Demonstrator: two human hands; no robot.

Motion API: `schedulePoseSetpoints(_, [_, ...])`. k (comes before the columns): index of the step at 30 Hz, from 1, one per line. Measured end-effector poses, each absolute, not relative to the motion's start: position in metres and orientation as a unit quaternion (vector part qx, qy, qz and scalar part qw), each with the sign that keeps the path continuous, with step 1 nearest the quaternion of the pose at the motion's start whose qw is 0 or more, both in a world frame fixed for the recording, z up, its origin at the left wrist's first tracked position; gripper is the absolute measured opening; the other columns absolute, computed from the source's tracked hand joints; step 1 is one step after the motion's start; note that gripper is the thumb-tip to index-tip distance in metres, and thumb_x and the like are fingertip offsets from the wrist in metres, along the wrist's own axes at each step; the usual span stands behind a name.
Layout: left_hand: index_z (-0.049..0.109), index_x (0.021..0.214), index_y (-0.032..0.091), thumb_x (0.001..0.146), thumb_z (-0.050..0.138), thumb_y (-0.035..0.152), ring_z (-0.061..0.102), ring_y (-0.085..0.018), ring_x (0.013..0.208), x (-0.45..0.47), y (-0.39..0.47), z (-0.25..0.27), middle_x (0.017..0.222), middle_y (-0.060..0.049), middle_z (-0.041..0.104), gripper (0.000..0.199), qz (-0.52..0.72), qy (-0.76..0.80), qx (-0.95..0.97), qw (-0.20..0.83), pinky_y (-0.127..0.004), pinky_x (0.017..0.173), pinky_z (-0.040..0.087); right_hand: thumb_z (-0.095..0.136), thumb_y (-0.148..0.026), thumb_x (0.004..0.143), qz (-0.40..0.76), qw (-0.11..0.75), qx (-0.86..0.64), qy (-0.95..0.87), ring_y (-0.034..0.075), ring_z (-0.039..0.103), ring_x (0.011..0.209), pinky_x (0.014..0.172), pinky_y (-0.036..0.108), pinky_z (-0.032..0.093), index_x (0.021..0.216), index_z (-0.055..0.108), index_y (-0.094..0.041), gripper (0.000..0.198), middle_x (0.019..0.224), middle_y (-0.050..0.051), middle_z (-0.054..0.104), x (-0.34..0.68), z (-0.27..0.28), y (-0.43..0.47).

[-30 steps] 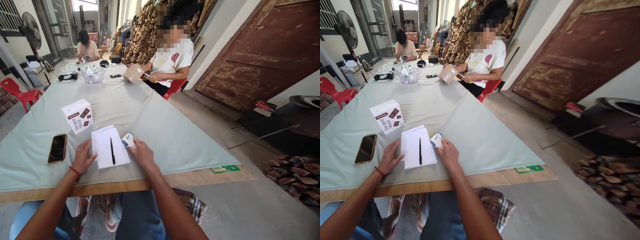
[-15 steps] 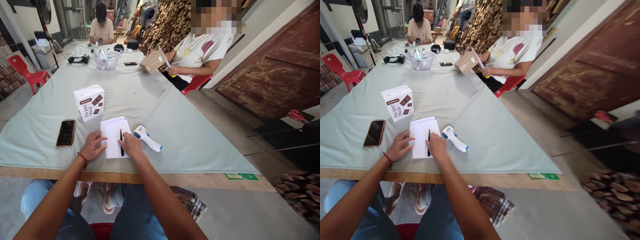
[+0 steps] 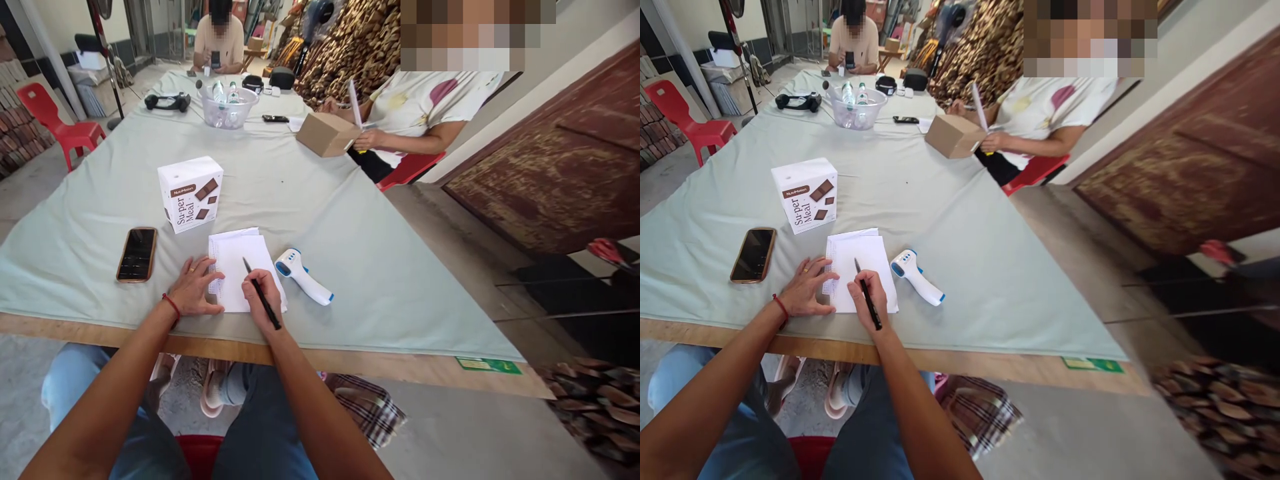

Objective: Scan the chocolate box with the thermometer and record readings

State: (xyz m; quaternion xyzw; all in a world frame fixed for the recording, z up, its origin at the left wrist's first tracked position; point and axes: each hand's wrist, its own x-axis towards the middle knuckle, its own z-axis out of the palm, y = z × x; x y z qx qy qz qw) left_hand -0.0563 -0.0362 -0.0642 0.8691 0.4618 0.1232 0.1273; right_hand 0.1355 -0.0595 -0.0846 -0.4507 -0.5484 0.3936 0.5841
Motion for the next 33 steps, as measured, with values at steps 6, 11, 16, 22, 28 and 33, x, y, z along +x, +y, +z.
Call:
schedulePoseSetpoints(6, [0.058,0.121,0.023,0.060,0.080,0.051,0.033,-0.036,0.139,-0.055,-0.037,-0.065,0.145,-0.017,0.042,0.071,0.124,0.460,0.869,0.130,-0.058,0.116,0.013,0.055,-0.044,0.083,0.460,0.523,-0.450,-0.559,0.018,0.065,0.074,0.076,0.035,0.053,0.095,0.069,-0.023,0.028,0.078,0.001,0.067,0.140,-0.069,-0.075])
schedulePoseSetpoints(11, [0.059,0.121,0.022,0.059,0.080,0.051,0.033,-0.035,0.139,-0.054,-0.037,-0.064,0.144,-0.017,0.043,0.071,0.126,0.463,0.866,0.140,-0.058,0.117,0.012,0.068,-0.034,0.067,0.484,0.486,-0.504,-0.526,0.017,0.064,0.062,0.064,0.032,0.052,0.081,0.069,-0.021,0.019,0.067,0.000,0.068,0.140,-0.069,-0.079])
schedulePoseSetpoints(16, [0.059,0.121,0.022,0.058,0.081,0.049,0.032,-0.035,0.140,-0.053,-0.038,-0.065,0.143,-0.017,0.043,0.072,0.127,0.464,0.865,0.144,-0.058,0.117,0.011,0.060,-0.028,0.065,0.421,0.511,-0.525,-0.535,0.012,0.053,0.053,0.052,0.026,0.044,0.068,0.059,-0.022,0.007,0.059,-0.004,0.060,0.136,-0.077,-0.081])
schedulePoseSetpoints(22, [0.060,0.120,0.022,0.061,0.079,0.050,0.034,-0.035,0.138,-0.054,-0.038,-0.067,0.141,-0.016,0.045,0.068,0.140,0.458,0.866,0.145,-0.057,0.117,0.012,0.058,-0.031,0.067,0.413,0.481,-0.525,-0.567,0.015,0.057,0.056,0.055,0.028,0.048,0.070,0.061,-0.022,0.010,0.062,-0.001,0.063,0.128,-0.084,-0.083])
schedulePoseSetpoints(28, [0.060,0.119,0.023,0.064,0.077,0.047,0.035,-0.035,0.137,-0.054,-0.038,-0.067,0.140,-0.014,0.045,0.063,0.149,0.455,0.866,0.143,-0.057,0.117,0.013,0.059,-0.033,0.068,0.408,0.477,-0.531,-0.569,0.015,0.056,0.053,0.053,0.028,0.048,0.067,0.061,-0.022,0.011,0.057,-0.002,0.063,0.123,-0.090,-0.082])
schedulePoseSetpoints(33, [0.061,0.119,0.020,0.064,0.076,0.047,0.035,-0.035,0.137,-0.053,-0.039,-0.067,0.140,-0.016,0.045,0.063,0.147,0.456,0.866,0.143,-0.056,0.118,0.012,0.060,-0.034,0.069,0.414,0.466,-0.527,-0.578,0.015,0.056,0.054,0.054,0.028,0.047,0.070,0.062,-0.022,0.012,0.060,-0.001,0.065,0.123,-0.093,-0.083])
